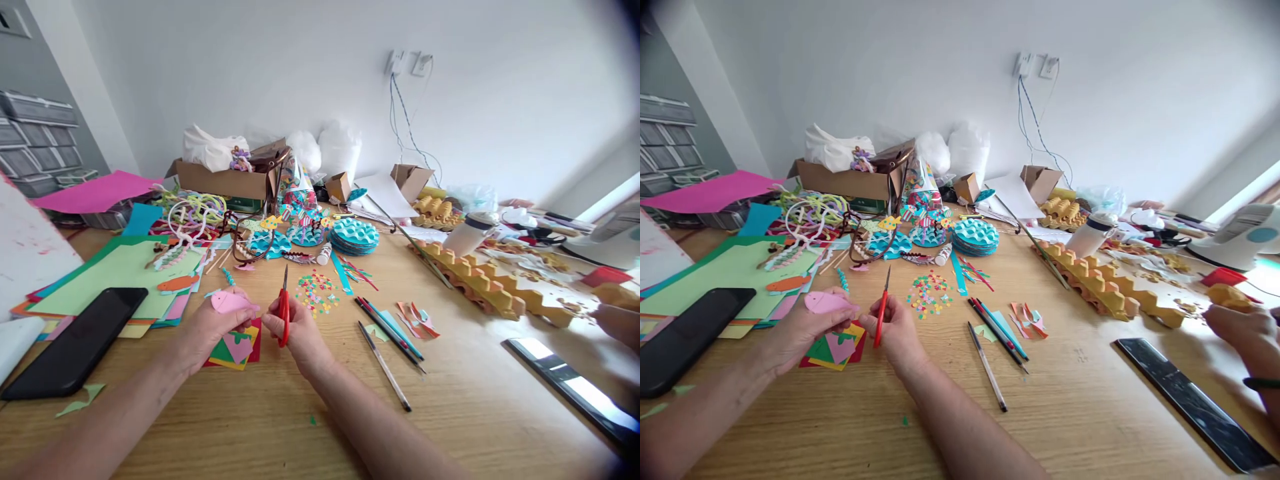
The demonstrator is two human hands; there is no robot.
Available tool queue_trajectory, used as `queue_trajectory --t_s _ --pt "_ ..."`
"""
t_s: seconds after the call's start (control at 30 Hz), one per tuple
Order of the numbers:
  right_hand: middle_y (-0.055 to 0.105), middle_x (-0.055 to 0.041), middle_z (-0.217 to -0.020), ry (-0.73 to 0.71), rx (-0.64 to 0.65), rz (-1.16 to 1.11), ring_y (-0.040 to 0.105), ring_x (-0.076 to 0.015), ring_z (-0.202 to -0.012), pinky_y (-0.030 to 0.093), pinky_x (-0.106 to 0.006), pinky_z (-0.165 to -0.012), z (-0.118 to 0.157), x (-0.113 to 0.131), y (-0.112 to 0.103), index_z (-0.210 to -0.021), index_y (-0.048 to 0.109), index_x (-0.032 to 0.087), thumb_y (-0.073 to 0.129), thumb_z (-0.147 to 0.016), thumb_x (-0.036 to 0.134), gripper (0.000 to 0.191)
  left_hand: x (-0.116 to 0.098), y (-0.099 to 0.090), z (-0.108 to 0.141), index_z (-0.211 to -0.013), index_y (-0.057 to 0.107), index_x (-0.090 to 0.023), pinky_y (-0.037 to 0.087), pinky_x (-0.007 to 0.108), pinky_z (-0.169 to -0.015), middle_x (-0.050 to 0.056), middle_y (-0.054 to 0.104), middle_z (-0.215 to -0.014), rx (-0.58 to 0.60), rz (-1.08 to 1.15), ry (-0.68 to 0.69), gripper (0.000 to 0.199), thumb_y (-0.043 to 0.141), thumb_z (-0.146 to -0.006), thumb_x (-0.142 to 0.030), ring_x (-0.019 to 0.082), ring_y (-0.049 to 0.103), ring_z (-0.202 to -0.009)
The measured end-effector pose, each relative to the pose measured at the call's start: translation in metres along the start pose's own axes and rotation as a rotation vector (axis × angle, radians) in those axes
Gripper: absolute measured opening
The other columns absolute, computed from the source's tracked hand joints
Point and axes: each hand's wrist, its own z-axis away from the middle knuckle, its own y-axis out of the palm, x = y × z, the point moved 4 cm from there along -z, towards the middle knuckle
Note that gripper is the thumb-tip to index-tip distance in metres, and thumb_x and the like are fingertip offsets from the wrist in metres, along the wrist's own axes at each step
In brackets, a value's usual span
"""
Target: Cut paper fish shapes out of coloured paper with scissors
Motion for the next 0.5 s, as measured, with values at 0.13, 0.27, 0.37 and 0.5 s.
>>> queue_trajectory --t_s 0.13,0.27,0.37,0.5 --pt "0.049 0.0055 -0.062 -0.002 -0.025 0.104 0.043 -0.0086 -0.053 0.036 -0.02 -0.05 -0.005 -0.004 0.001 -0.073 0.044 0.019 0.072 -0.059 0.045 0.041 0.013 0.001 0.0 -0.064 0.058 -0.018 0.038 0.023 -0.05 -0.005 0.054 -0.052 -0.01 -0.093 0.034 0.021 0.073 -0.068 -0.033 0.012 0.049 -0.051" --pt "0.049 0.0051 -0.06 -0.002 -0.027 0.278 0.044 -0.0096 -0.055 0.036 -0.02 -0.051 -0.008 -0.009 0.002 -0.07 0.045 0.018 0.07 -0.064 0.042 0.035 0.016 -0.004 0.001 -0.062 0.057 -0.019 0.034 0.022 -0.047 -0.006 0.05 -0.049 -0.009 -0.173 0.09 0.021 0.07 -0.071 -0.032 0.011 0.046 -0.048" --pt "0.048 0.0049 -0.058 -0.01 -0.02 0.453 0.042 -0.0093 -0.053 0.034 -0.02 -0.049 -0.008 -0.012 0.0 -0.068 0.049 0.017 0.065 -0.071 0.039 0.027 0.013 -0.01 0.003 -0.061 0.058 -0.019 0.037 0.023 -0.05 -0.005 0.052 -0.051 -0.069 -0.13 0.105 0.02 0.07 -0.069 -0.032 0.012 0.048 -0.05" --pt "0.049 0.0033 -0.055 -0.033 -0.029 0.759 0.042 -0.0098 -0.053 0.029 -0.021 -0.049 -0.005 -0.005 -0.004 -0.063 0.053 0.016 0.056 -0.079 0.033 0.024 0.013 -0.017 0.003 -0.069 0.066 -0.017 0.043 0.025 -0.055 -0.001 0.061 -0.06 -0.131 -0.046 0.095 0.016 0.068 -0.069 -0.033 0.015 0.053 -0.058"
